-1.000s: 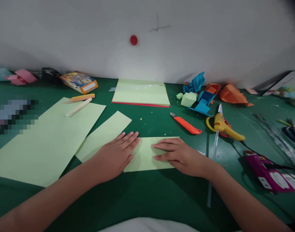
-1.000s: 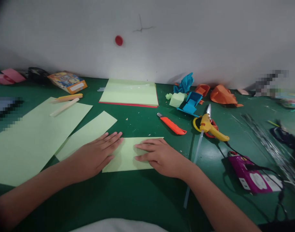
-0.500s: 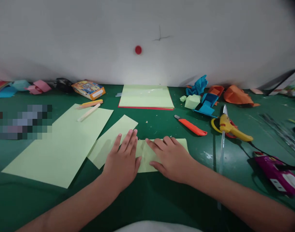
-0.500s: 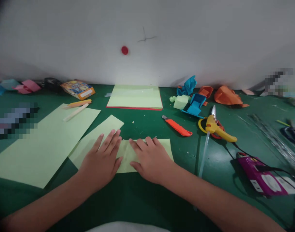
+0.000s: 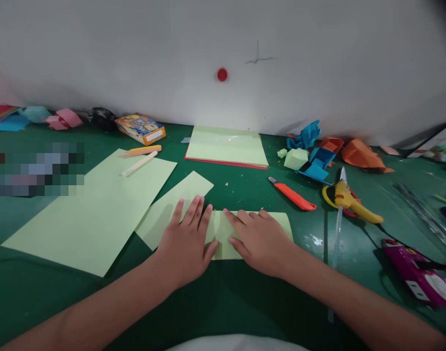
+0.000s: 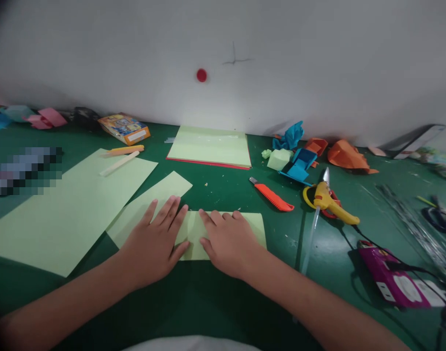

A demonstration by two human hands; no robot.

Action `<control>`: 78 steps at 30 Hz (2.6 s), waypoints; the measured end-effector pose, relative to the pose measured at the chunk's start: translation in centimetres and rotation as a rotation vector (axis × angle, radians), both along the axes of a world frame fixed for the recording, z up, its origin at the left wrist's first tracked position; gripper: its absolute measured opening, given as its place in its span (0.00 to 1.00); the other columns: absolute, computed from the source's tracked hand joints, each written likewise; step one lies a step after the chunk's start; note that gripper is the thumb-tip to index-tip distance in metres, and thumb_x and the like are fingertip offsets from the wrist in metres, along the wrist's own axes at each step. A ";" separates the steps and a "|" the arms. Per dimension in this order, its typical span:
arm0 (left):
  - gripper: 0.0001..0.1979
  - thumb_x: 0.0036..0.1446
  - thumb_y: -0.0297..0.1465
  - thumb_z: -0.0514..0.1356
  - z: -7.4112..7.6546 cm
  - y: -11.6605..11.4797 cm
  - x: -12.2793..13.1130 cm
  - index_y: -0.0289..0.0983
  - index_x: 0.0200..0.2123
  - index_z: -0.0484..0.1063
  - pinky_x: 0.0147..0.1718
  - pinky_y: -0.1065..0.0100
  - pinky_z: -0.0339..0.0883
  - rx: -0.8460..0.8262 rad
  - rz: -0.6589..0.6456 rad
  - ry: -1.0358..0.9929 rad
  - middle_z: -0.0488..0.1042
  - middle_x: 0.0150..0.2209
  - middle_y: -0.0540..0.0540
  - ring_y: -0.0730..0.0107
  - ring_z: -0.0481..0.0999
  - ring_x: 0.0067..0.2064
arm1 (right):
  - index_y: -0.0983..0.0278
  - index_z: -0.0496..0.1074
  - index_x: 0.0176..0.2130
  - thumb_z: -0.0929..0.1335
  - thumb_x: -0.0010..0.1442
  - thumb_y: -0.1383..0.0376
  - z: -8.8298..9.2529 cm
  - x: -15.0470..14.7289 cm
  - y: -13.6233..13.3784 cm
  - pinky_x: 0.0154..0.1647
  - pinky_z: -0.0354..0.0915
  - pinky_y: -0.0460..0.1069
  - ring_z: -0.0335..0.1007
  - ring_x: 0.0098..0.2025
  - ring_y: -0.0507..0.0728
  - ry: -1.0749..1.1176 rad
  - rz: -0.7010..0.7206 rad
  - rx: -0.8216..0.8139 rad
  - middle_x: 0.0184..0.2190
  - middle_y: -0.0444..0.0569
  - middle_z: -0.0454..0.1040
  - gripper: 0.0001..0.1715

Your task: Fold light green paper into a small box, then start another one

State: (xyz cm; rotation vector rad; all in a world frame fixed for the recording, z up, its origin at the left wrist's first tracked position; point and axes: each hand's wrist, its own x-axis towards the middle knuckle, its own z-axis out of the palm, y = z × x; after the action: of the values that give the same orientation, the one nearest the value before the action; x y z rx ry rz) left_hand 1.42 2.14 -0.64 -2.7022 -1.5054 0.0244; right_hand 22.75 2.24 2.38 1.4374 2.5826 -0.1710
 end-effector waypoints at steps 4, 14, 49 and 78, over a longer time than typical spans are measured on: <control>0.41 0.66 0.49 0.49 -0.2 0.3 -0.5 0.30 0.74 0.53 0.70 0.32 0.34 -0.063 0.011 -0.039 0.46 0.75 0.31 0.39 0.46 0.76 | 0.69 0.51 0.74 0.54 0.74 0.66 -0.4 1.2 -0.3 0.52 0.62 0.61 0.73 0.52 0.66 -0.080 -0.037 0.013 0.56 0.62 0.74 0.33; 0.41 0.66 0.50 0.48 0.0 0.6 -0.7 0.31 0.74 0.52 0.67 0.29 0.40 -0.119 0.022 -0.031 0.44 0.75 0.31 0.37 0.46 0.75 | 0.65 0.51 0.75 0.60 0.63 0.76 0.3 7.5 -1.2 0.51 0.60 0.58 0.73 0.53 0.65 -0.257 -0.274 -0.039 0.57 0.58 0.76 0.44; 0.59 0.55 0.53 0.65 0.8 2.5 -3.4 0.46 0.77 0.31 0.71 0.38 0.22 -0.168 -0.277 -0.154 0.44 0.77 0.43 0.41 0.42 0.76 | 0.63 0.80 0.49 0.60 0.72 0.59 1.6 9.5 1.8 0.47 0.67 0.56 0.77 0.49 0.65 -0.068 -0.371 0.019 0.44 0.55 0.83 0.22; 0.55 0.58 0.43 0.65 2.7 3.0 -2.3 0.51 0.76 0.31 0.57 0.45 0.69 -0.443 -0.026 -0.426 0.57 0.72 0.40 0.35 0.57 0.70 | 0.59 0.80 0.46 0.50 0.76 0.49 1.6 11.8 0.8 0.52 0.67 0.54 0.74 0.51 0.62 0.444 -0.448 0.031 0.47 0.51 0.80 0.36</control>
State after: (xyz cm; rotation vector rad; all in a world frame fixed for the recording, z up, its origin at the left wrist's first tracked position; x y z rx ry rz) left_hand -0.88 5.11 2.01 -3.2367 -1.7449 -0.2667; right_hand 34.52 3.08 4.00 2.1854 2.5282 -0.5705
